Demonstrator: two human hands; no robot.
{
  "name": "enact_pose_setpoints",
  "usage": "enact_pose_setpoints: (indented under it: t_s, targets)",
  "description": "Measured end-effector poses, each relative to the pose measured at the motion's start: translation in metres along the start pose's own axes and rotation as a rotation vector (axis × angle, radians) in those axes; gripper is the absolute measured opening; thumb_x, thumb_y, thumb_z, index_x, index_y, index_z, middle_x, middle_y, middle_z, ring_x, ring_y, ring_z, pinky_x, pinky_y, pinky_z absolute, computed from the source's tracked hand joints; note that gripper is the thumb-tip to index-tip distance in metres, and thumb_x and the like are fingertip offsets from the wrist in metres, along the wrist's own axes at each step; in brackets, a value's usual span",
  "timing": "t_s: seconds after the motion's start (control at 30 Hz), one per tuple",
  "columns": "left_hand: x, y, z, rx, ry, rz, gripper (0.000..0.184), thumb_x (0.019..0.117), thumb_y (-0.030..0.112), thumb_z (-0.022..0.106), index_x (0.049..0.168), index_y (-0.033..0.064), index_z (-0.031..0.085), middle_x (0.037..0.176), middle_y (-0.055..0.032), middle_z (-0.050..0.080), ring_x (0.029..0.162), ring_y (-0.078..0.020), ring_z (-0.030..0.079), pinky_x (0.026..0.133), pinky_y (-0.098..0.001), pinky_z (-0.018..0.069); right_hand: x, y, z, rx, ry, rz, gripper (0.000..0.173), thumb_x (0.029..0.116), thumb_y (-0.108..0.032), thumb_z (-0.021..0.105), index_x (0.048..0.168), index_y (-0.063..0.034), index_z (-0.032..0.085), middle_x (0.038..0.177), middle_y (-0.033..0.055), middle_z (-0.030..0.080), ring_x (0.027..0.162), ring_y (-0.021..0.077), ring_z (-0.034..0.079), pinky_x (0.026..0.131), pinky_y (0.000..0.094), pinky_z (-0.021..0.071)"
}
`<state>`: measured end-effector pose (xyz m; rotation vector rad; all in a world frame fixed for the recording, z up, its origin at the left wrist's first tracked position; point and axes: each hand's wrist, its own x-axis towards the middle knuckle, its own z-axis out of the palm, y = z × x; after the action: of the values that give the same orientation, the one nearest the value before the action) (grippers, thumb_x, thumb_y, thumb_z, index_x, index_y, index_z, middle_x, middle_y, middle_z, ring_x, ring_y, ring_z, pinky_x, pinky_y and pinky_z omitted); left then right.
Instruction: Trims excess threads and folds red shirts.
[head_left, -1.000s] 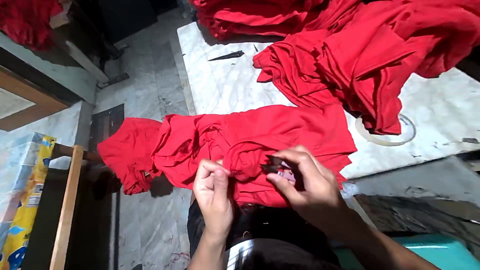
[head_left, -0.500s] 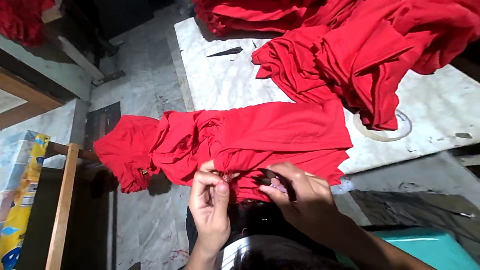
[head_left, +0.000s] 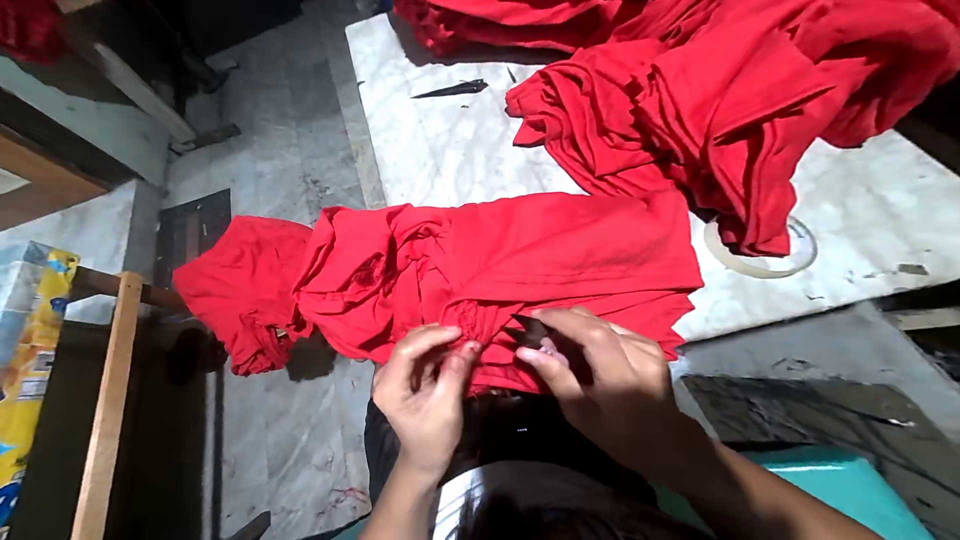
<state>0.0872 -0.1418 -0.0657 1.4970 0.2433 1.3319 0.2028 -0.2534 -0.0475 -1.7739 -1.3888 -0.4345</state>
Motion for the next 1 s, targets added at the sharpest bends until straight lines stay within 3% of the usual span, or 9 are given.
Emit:
enact_pose_setpoints:
  t_s: [0.1,0.27,0.43,0.5,0.57,0.73,0.83,0.9,1.0]
  targets:
    - [0.001,0.002,0.0,-0.074,0.017,-0.012,0.007,0.0983,0.019,0.066,0.101,0.0171,0.073,0.098,0.0147,0.074,0.091,0.0073,0.067,0.079,-0.0112,0.0553,-0.012,-0.003,0.0,0.047,-0.042,-0.004,0.033,0.1091,-0.032,0.045,0.108,-0.0038,0.062,0.075,0.0089,0.06,0.059,0.0168,0.055,0.054,0.0265,0.043]
    - [-0.009,0.016,-0.008,0.015,-0.219,0.0,0.013,0.1037,0.023,0.06,0.102,0.0138,0.069,0.117,0.0107,0.068,0.108,0.0053,0.063,0.09,-0.0126,0.0524,-0.016,-0.011,0.003,0.024,-0.037,-0.021,0.031,0.1108,-0.032,0.041,0.109,-0.0061,0.058,0.075,0.007,0.056,0.06,0.0164,0.052,0.055,0.0248,0.0409]
    - [-0.014,0.012,-0.01,0.087,-0.263,0.053,0.026,0.1083,0.027,0.05,0.096,0.0112,0.067,0.119,0.0061,0.067,0.112,0.0012,0.063,0.095,-0.0172,0.053,-0.003,-0.013,0.005,-0.037,-0.036,-0.013,0.032,0.1091,-0.024,0.042,0.103,-0.0035,0.066,0.075,0.0099,0.068,0.061,0.0191,0.061,0.056,0.0278,0.0449]
    - [-0.016,0.01,-0.013,0.028,-0.228,-0.024,0.045,0.1091,0.048,0.036,0.102,0.0177,0.068,0.118,0.0114,0.068,0.112,0.002,0.062,0.093,-0.0172,0.0522,0.0,-0.009,0.002,-0.035,-0.023,0.007,0.032,0.1066,-0.024,0.046,0.101,-0.0022,0.068,0.075,0.0103,0.069,0.061,0.0181,0.061,0.056,0.0278,0.0449]
    - [-0.015,0.008,-0.01,-0.124,-0.148,-0.141,0.044,0.1033,0.057,0.042,0.116,0.0231,0.068,0.112,0.0154,0.07,0.104,0.0033,0.065,0.089,-0.0168,0.0541,0.001,-0.005,-0.002,0.031,-0.006,0.026,0.029,0.1068,-0.027,0.05,0.106,-0.0015,0.064,0.078,0.0101,0.066,0.064,0.0149,0.057,0.06,0.0241,0.0436]
    - [-0.01,0.003,0.003,-0.171,-0.066,-0.18,0.028,0.0903,0.017,0.076,0.115,0.023,0.065,0.112,0.0181,0.067,0.104,0.0064,0.063,0.091,-0.0153,0.0543,-0.006,-0.001,-0.012,0.321,-0.127,0.035,0.033,0.1094,-0.034,0.046,0.112,-0.0016,0.056,0.08,0.0047,0.057,0.067,0.0022,0.052,0.063,0.0107,0.0436]
    - [-0.006,-0.009,0.011,-0.072,0.038,-0.128,0.023,0.0872,0.002,0.073,0.103,0.0174,0.068,0.1,0.0147,0.069,0.092,0.0057,0.065,0.082,-0.0139,0.0562,-0.017,-0.002,-0.012,0.274,-0.174,0.013,0.031,0.1094,-0.035,0.045,0.111,-0.0051,0.055,0.081,0.0055,0.057,0.066,0.0071,0.053,0.06,0.0154,0.0439]
    - [-0.006,-0.011,0.01,-0.073,0.085,-0.112,0.007,0.0973,0.011,0.066,0.097,0.0161,0.071,0.092,0.0143,0.07,0.083,0.0065,0.065,0.075,-0.0122,0.0545,-0.02,-0.002,-0.008,0.181,-0.178,-0.005,0.032,0.1093,-0.036,0.043,0.108,-0.0067,0.057,0.077,0.0057,0.059,0.061,0.012,0.054,0.054,0.0222,0.0426]
    - [-0.01,0.002,0.001,-0.046,0.021,-0.118,0.015,0.1051,0.03,0.054,0.098,0.0227,0.065,0.099,0.0151,0.069,0.092,0.0053,0.065,0.079,-0.0143,0.0549,-0.02,-0.001,-0.006,0.084,-0.172,-0.014,0.034,0.1103,-0.036,0.04,0.106,-0.0074,0.059,0.074,0.0052,0.058,0.059,0.0147,0.052,0.053,0.0256,0.0396]
